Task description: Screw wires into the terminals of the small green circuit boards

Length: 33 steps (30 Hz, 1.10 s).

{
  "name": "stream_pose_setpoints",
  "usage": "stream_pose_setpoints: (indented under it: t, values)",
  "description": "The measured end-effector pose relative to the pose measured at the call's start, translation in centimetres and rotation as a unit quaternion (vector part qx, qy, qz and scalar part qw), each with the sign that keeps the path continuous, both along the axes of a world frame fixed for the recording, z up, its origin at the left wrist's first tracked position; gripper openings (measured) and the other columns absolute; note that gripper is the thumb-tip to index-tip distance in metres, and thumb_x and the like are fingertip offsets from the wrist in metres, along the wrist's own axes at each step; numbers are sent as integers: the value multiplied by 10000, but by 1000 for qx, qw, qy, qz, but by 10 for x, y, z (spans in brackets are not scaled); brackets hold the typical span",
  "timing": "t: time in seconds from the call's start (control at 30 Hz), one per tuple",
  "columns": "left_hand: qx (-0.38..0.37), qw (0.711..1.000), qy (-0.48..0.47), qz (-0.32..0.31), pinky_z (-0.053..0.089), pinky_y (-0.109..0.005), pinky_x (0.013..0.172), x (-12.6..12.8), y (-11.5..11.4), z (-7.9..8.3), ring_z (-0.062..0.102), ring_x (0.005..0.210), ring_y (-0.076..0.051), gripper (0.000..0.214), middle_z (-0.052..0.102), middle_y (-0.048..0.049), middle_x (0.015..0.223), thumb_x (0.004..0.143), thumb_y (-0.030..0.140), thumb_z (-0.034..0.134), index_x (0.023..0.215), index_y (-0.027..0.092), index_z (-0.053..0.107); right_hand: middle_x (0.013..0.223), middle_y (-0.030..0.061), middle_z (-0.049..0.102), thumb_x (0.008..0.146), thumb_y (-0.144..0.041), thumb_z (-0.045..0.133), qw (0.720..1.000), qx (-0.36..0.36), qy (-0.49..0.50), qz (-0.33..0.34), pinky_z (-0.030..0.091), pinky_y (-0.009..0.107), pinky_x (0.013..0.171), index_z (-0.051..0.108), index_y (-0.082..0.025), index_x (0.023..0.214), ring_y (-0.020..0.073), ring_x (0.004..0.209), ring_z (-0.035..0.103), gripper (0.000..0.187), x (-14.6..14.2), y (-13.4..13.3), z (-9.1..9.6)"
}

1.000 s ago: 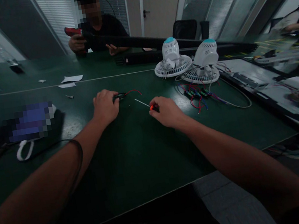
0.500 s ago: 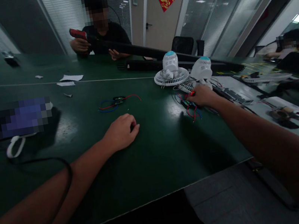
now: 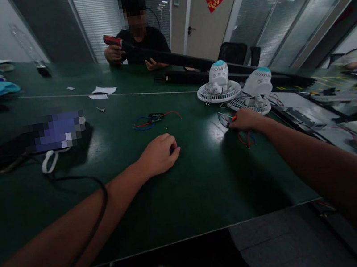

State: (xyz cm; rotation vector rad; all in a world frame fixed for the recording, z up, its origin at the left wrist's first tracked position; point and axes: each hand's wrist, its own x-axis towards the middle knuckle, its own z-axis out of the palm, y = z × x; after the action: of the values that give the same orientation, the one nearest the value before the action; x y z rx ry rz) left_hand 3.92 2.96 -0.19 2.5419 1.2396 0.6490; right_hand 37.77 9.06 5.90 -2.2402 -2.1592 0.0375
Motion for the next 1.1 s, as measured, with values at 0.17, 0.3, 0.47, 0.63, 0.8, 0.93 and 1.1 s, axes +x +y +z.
stream_pose_setpoints:
  t: [0.17, 0.3, 0.47, 0.63, 0.8, 0.93, 1.1]
  values:
    - [7, 998, -55, 17, 481, -354, 662, 0, 0, 1, 597, 728, -206, 147, 626, -58, 812, 885, 304, 592, 778, 209, 563, 554, 65, 611, 778, -286, 682, 997, -63, 21, 25, 405, 330, 531, 627, -197, 546, 196, 555, 582, 254, -43, -15, 22]
    - [119, 983, -134, 34, 448, -350, 635, -5, -6, 9, 528, 638, -184, 236, 552, -25, 677, 879, 298, 531, 672, 241, 430, 706, -13, 688, 786, -296, 721, 976, -104, 90, 169, 429, 260, 598, 723, -197, 800, 134, 637, 596, 100, -105, -30, 25]
    - [202, 969, -139, 27, 408, -361, 603, -15, -20, 23, 440, 558, -179, 360, 447, -8, 549, 906, 328, 464, 599, 257, 291, 615, -56, 566, 727, -228, 770, 940, -122, 129, 291, 352, 269, 592, 621, -211, 660, 117, 606, 507, 164, -162, -36, 7]
    - [175, 979, -101, -37, 408, -358, 598, -19, -19, 20, 443, 548, -178, 377, 449, -11, 532, 914, 317, 453, 576, 253, 301, 633, -47, 600, 717, -240, 797, 932, -119, 205, 276, 360, 270, 595, 666, -203, 723, 120, 611, 521, 136, -158, -35, 7]
    - [123, 990, -73, 5, 500, -402, 794, -20, -11, 14, 622, 837, -236, 201, 673, -89, 872, 903, 373, 570, 849, 191, 634, 731, -1, 630, 876, -149, 547, 859, -39, 509, 36, 395, 259, 500, 590, -164, 990, 90, 494, 487, 123, -145, -51, 19]
    - [22, 1000, 3, -6, 466, -510, 990, -22, -8, 12, 613, 1153, -322, 490, 663, -146, 1228, 891, 494, 680, 1246, 156, 679, 830, -17, 674, 1034, -349, 405, 765, 39, 639, 65, 430, 267, 457, 389, -235, 1422, 114, 477, 544, 404, -158, -79, 27]
    - [9, 999, 16, -46, 445, -459, 1014, -25, -1, 3, 619, 1114, -266, 239, 684, -93, 1154, 956, 355, 662, 1107, 204, 769, 644, -50, 611, 1014, -304, 510, 874, 29, 458, 158, 380, 265, 475, 431, -132, 1491, 122, 492, 511, 513, -171, -92, 40]
